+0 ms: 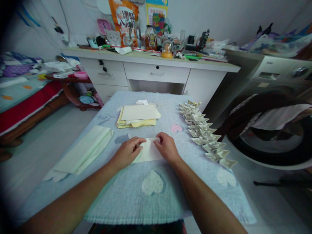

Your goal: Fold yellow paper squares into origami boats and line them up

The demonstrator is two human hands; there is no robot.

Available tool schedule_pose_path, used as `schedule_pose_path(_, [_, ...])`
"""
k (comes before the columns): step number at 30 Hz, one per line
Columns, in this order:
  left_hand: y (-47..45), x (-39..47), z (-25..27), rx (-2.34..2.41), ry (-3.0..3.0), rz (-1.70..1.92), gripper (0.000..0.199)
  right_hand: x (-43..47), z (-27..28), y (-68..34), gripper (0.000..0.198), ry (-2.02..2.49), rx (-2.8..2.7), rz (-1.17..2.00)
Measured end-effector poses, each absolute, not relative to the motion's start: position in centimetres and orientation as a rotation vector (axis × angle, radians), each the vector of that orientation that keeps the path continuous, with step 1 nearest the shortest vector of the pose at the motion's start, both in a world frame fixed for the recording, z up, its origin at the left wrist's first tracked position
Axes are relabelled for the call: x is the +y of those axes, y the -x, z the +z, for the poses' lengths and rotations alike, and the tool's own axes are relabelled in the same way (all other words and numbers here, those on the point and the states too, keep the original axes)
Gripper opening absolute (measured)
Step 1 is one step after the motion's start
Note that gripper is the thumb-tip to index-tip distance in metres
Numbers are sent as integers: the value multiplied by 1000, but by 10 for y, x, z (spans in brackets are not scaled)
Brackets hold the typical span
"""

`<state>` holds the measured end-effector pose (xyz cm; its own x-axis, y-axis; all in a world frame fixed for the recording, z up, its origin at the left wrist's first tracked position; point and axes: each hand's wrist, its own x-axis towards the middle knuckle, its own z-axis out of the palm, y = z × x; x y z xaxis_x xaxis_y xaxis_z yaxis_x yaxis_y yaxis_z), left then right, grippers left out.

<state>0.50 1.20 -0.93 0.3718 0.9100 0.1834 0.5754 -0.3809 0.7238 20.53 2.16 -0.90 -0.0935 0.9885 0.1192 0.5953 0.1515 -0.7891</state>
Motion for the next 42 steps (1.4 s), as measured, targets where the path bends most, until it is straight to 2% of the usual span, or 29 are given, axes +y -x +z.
schedule_pose_path(6, [-5,12,-16,1319,-2415,708,28,15,-14,-197,17,1393,-2078,389])
schedule_pose_path(11, [-4,11,-16,1352,-2491,661,29,9,-14,-195,21,1344,-2264,283])
schedule_pose_path(17, [-5,11,-18,1371,-2521,642,29,6,-9,-194,15,1284,-2442,122])
schedule_pose_path(28, [-5,10,-17,1381,-2558,574,32,-1,-12,-201,19,1165,-2521,-2])
schedule_pose_path(42, [-6,9,-17,1385,-2621,547,26,0,-18,-202,19,1086,-2537,-62])
